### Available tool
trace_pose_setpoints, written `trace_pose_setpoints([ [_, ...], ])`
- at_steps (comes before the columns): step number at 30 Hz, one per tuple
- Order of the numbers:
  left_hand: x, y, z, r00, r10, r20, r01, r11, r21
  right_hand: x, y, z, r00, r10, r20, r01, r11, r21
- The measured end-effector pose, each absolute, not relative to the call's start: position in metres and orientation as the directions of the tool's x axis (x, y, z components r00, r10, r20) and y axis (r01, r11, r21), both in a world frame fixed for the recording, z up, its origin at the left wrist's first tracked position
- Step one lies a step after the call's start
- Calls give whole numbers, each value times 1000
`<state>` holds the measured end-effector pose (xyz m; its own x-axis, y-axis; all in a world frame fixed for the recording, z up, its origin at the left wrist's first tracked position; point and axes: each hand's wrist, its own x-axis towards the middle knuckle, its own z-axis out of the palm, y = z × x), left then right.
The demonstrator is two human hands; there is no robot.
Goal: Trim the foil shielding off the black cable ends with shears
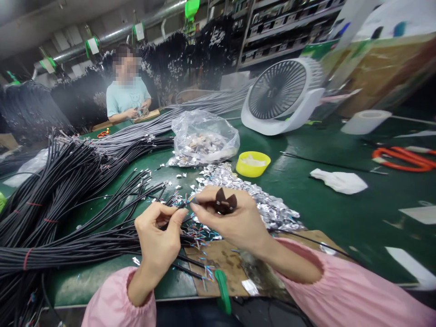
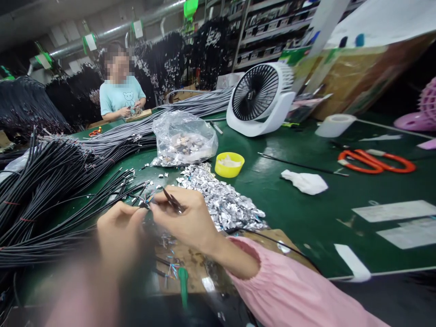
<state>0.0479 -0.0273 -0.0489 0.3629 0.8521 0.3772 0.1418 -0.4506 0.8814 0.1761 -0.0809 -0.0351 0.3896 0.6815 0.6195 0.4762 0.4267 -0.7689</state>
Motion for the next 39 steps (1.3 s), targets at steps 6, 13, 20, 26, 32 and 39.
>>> trace_pose_setpoints([
  [6,45,-24,-46,320,828,461,60,-503,862,177,-80,-35,357,727,586,478,397,-784],
  [13,42,-22,-49,352,602,717,98,-786,611,181,-80,-32,414,841,349,96,341,-935],
  [20,42,-20,-45,363,456,813,79,-884,461,181,-81,-32,373,854,362,29,380,-925],
  [26,42,-20,-48,374,473,798,89,-875,477,181,-81,-32,368,879,304,-1,328,-945],
  [32,42,-18,-48,408,656,635,124,-729,673,183,-82,-31,189,949,251,-150,281,-948],
  [39,46,-15,-41,413,789,455,61,-522,851,188,-80,-31,341,856,389,123,370,-921],
])
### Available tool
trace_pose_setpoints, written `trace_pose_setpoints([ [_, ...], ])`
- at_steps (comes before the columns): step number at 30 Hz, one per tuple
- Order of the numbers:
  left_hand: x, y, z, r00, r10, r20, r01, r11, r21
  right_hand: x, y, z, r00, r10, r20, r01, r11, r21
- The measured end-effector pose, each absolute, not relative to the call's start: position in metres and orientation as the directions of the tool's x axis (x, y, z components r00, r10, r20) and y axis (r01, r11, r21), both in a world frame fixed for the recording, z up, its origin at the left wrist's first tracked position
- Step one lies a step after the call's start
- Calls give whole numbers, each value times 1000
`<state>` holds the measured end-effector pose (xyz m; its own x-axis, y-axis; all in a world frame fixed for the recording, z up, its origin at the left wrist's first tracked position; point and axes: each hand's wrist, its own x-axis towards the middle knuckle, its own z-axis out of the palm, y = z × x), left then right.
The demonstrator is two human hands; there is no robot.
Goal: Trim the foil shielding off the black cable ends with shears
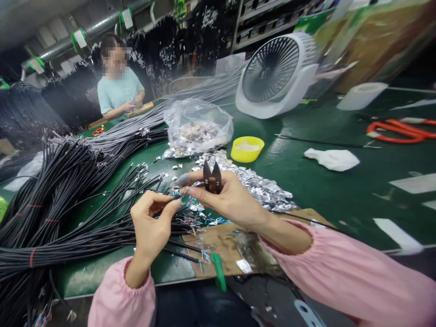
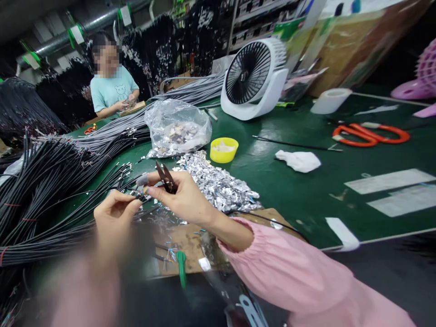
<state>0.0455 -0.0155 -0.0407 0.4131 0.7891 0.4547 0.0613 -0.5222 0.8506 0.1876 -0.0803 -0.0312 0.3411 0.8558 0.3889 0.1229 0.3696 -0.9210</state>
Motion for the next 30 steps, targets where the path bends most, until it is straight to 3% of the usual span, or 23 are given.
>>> trace_pose_setpoints([
  [3,42,-4,-37,442,809,387,71,-462,884,192,-78,-32,412,806,426,233,359,-904],
  [5,38,9,-37,562,768,306,219,-496,840,195,-77,-34,476,764,435,255,354,-900],
  [6,35,17,-37,601,754,263,353,-546,759,196,-76,-35,507,742,439,256,356,-899],
  [8,29,32,-40,606,770,198,650,-624,434,199,-75,-37,541,711,450,256,371,-893],
  [9,26,39,-42,588,787,187,708,-613,352,200,-74,-38,543,704,458,257,380,-888],
  [16,13,65,-57,496,850,177,853,-515,83,198,-75,-38,439,734,518,301,424,-854],
  [22,6,80,-56,475,837,269,859,-508,63,194,-75,-40,421,758,499,354,369,-859],
  [30,1,93,-41,344,682,645,752,-612,246,192,-71,-41,413,785,463,431,280,-858],
])
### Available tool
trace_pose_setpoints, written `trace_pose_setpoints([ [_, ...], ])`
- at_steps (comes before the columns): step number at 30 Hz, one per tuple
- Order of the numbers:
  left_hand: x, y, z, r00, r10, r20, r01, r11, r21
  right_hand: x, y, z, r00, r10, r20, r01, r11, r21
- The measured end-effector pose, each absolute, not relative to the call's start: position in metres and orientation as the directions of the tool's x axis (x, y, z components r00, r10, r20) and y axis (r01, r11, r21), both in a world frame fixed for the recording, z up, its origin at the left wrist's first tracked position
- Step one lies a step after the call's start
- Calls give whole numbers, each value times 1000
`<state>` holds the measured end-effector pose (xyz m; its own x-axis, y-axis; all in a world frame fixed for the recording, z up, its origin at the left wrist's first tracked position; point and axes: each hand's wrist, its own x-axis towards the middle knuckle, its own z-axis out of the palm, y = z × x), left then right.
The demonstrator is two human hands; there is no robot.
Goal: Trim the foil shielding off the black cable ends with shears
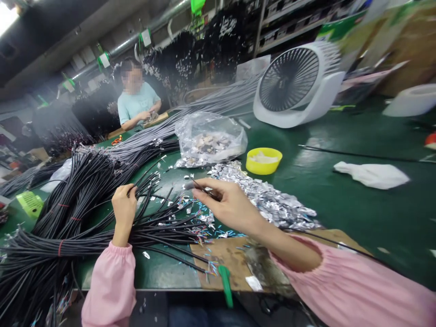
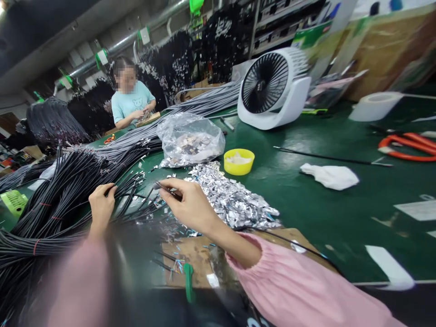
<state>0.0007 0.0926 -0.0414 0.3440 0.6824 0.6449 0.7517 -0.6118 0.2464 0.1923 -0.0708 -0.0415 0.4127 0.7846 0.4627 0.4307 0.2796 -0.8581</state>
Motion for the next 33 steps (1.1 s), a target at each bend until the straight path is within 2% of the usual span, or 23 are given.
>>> trace_pose_setpoints([
  [5,12,77,-31,342,597,726,608,-729,314,192,-68,-44,454,759,466,418,281,-864],
  [9,43,37,-29,497,480,723,368,-871,325,193,-67,-46,550,695,462,393,273,-878],
  [12,59,10,-32,476,401,783,230,-916,329,193,-68,-43,547,680,488,387,312,-868],
  [18,56,-7,-43,419,495,761,210,-868,449,187,-74,-35,455,687,566,395,414,-820],
  [25,53,-15,-50,427,544,722,230,-838,495,182,-77,-34,428,676,600,474,397,-786],
  [30,51,-17,-48,460,687,562,232,-704,671,184,-78,-40,425,700,573,513,335,-790],
  [33,50,-16,-45,401,775,488,183,-590,786,185,-78,-41,409,726,554,530,305,-791],
])
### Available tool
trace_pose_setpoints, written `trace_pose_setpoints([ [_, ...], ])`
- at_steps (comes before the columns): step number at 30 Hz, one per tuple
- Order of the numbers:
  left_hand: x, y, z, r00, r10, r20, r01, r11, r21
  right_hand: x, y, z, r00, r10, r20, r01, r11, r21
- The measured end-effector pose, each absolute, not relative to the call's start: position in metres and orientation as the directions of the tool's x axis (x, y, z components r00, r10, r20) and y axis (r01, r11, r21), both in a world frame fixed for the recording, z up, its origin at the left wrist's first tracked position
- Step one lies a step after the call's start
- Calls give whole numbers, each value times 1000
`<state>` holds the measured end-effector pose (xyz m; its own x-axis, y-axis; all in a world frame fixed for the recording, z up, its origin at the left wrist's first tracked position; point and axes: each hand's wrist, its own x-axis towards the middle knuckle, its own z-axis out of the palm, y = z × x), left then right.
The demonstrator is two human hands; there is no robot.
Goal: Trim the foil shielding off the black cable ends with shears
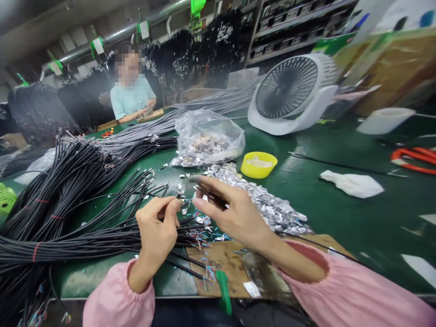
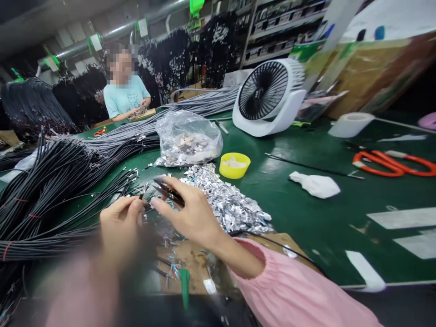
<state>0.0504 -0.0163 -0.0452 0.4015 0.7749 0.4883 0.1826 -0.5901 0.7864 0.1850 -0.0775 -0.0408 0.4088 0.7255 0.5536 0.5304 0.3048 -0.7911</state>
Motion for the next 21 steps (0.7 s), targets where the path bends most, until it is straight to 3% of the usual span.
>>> trace_pose_setpoints([
  [3,51,-17,-44,347,806,479,140,-550,823,185,-78,-40,335,706,624,599,352,-719],
  [7,51,-19,-44,333,776,536,152,-605,782,183,-80,-38,276,695,664,622,397,-675],
  [21,52,-18,-50,284,677,679,182,-734,655,185,-81,-36,294,782,549,500,364,-786],
])
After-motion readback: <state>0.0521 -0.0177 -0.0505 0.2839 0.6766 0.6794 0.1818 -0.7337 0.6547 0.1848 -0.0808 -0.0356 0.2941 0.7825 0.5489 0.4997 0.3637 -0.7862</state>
